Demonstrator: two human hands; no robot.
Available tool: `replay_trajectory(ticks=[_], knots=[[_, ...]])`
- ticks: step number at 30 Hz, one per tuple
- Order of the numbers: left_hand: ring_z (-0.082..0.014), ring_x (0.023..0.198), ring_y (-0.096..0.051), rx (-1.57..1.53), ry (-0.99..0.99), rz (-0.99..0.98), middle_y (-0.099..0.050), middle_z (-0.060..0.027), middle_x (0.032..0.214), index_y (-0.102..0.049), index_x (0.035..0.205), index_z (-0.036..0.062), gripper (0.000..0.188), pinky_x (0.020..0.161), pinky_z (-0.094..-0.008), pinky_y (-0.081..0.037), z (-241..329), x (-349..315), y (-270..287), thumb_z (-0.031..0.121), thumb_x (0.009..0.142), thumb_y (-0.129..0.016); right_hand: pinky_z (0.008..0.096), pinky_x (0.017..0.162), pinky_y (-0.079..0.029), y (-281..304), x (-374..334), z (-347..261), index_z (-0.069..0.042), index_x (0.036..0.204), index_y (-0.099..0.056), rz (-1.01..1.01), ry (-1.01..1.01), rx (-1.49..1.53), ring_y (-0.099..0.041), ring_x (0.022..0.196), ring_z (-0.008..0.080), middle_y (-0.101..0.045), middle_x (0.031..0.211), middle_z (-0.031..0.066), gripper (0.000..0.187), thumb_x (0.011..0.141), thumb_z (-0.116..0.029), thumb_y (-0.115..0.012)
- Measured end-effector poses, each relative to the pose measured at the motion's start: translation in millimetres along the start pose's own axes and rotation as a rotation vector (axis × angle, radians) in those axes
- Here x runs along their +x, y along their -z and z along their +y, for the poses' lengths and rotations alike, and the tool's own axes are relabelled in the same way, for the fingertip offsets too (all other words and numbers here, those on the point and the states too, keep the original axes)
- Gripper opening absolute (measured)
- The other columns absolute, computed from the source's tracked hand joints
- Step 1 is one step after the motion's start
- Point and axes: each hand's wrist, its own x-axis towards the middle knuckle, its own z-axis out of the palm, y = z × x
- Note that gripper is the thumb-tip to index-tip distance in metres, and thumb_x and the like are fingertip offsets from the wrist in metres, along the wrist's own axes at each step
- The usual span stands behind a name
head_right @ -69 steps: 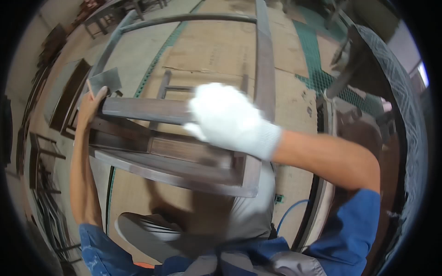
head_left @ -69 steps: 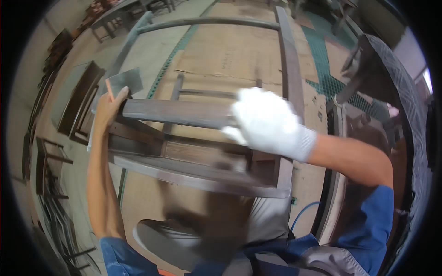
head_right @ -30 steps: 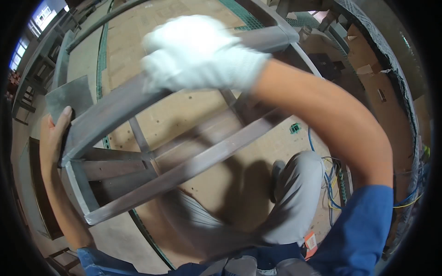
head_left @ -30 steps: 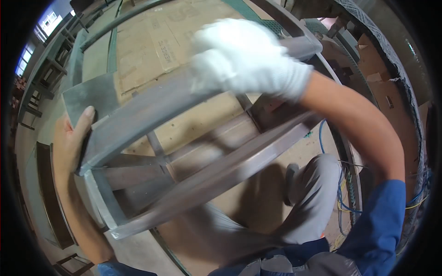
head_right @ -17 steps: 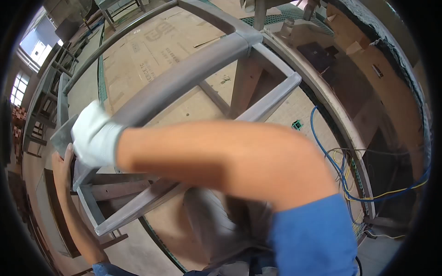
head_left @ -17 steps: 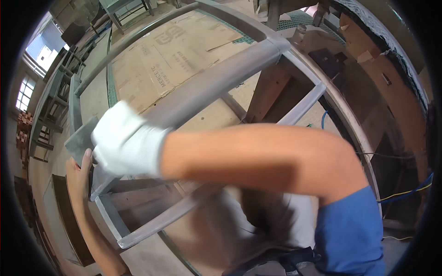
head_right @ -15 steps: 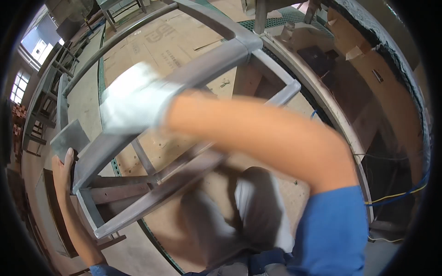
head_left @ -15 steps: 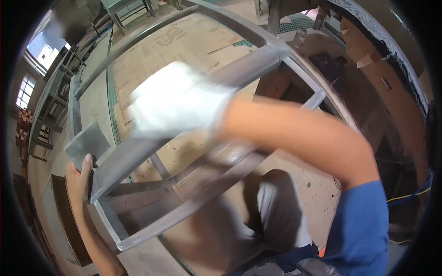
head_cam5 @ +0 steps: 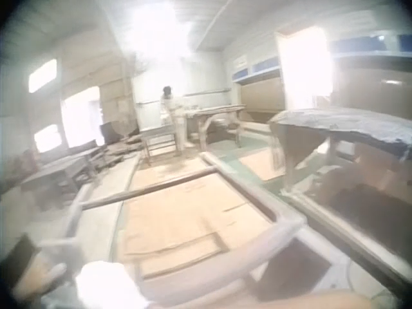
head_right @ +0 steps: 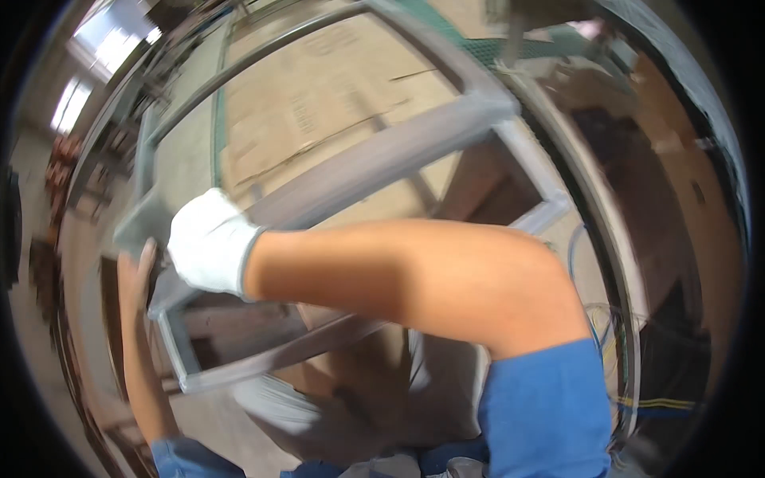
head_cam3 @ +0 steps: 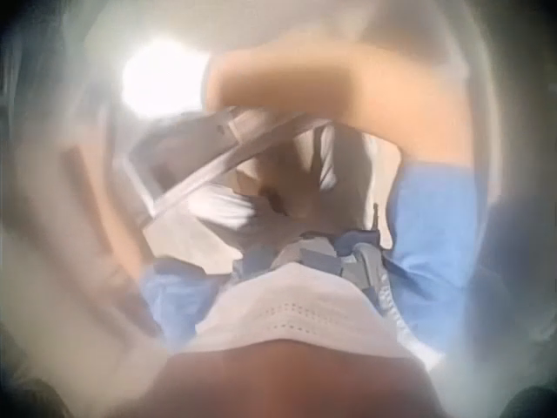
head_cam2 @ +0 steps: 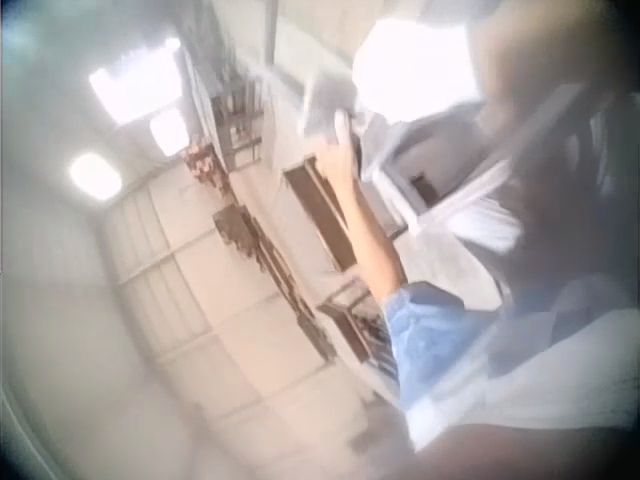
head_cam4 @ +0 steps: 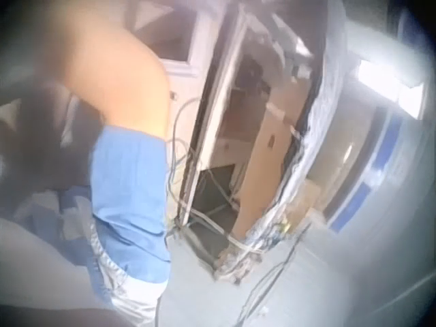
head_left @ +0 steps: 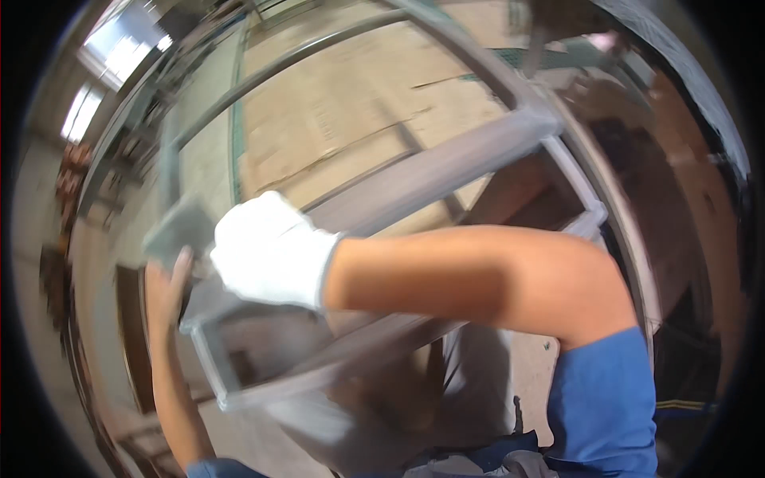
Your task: The person sands the surfaces and edges of a wooden nightstand frame using a hand-held power sander and a sanding block.
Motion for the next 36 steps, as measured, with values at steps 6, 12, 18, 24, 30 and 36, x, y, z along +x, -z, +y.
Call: replay_trajectory(ticks=[6, 12, 18, 24, 30, 36], knots=[[-0.0313, 0.111, -0.061, 0.109, -0.358, -0.072, -0.063, -0.0215, 0.128, -0.062, 0.127, -0.0032, 0.061, 0.101, -0.0413, -0.047, -14, 91, 26, 0.050, 0.098, -0.065, 0.0419, 0.064, -0.058, 37, -11, -7, -0.006, 0.086, -0.074, -0.051, 0.018, -0.200, -0.072, 0.071, 0.0324, -0.071, 0.076, 0.0153, 0.034, 0.096, -0.037, -0.063], [-0.0193, 0.104, -0.062, 0.004, -0.328, -0.141, -0.060, -0.0108, 0.115, -0.062, 0.126, 0.0003, 0.057, 0.085, -0.0333, -0.052, -32, 108, 13, 0.043, 0.091, -0.076, 0.0453, 0.058, -0.055, 5, 20, -49, -0.005, 0.080, -0.072, -0.004, 0.041, -0.249, -0.068, 0.062, 0.0324, -0.067, 0.068, 0.0156, 0.036, 0.093, -0.038, -0.064], [-0.0433, 0.126, -0.053, 0.216, -0.627, 0.053, -0.065, -0.0302, 0.120, -0.062, 0.129, -0.0071, 0.074, 0.109, -0.0474, -0.042, -28, 111, 8, 0.056, 0.091, -0.068, 0.0444, 0.065, -0.052, -65, 78, -108, -0.006, 0.080, -0.065, 0.147, -0.002, -0.212, -0.064, 0.072, 0.0321, -0.062, 0.075, 0.0132, 0.036, 0.089, -0.040, -0.071], [-0.0440, 0.133, -0.051, 0.343, -0.588, -0.048, -0.064, -0.0282, 0.125, -0.073, 0.102, -0.0083, 0.072, 0.114, -0.0480, -0.038, -29, 128, 7, 0.062, 0.091, -0.061, 0.0417, 0.058, -0.053, -14, 49, -89, -0.007, 0.089, -0.063, 0.007, -0.066, -0.517, -0.068, 0.069, 0.0288, -0.065, 0.079, 0.0117, 0.052, 0.083, -0.055, -0.080], [-0.0455, 0.132, -0.052, 0.250, -0.500, 0.059, -0.064, -0.0243, 0.129, -0.076, 0.096, -0.0077, 0.078, 0.114, -0.0480, -0.040, -32, 118, 5, 0.068, 0.086, -0.062, 0.0393, 0.072, -0.059, 6, 49, -108, -0.006, 0.115, -0.064, 0.039, -0.387, -0.192, -0.075, 0.084, 0.0314, -0.073, 0.094, 0.0163, 0.063, 0.081, -0.053, -0.086], [-0.0434, 0.131, -0.054, 0.246, -0.531, 0.082, -0.070, -0.0244, 0.113, -0.075, 0.092, -0.0078, 0.076, 0.115, -0.0462, -0.039, -36, 121, -5, 0.067, 0.085, -0.064, 0.0419, 0.068, -0.052, -21, 56, -127, -0.006, 0.120, -0.066, -0.186, 0.135, -0.376, -0.062, 0.080, 0.0326, -0.059, 0.091, 0.0118, 0.048, 0.081, -0.027, -0.084]])
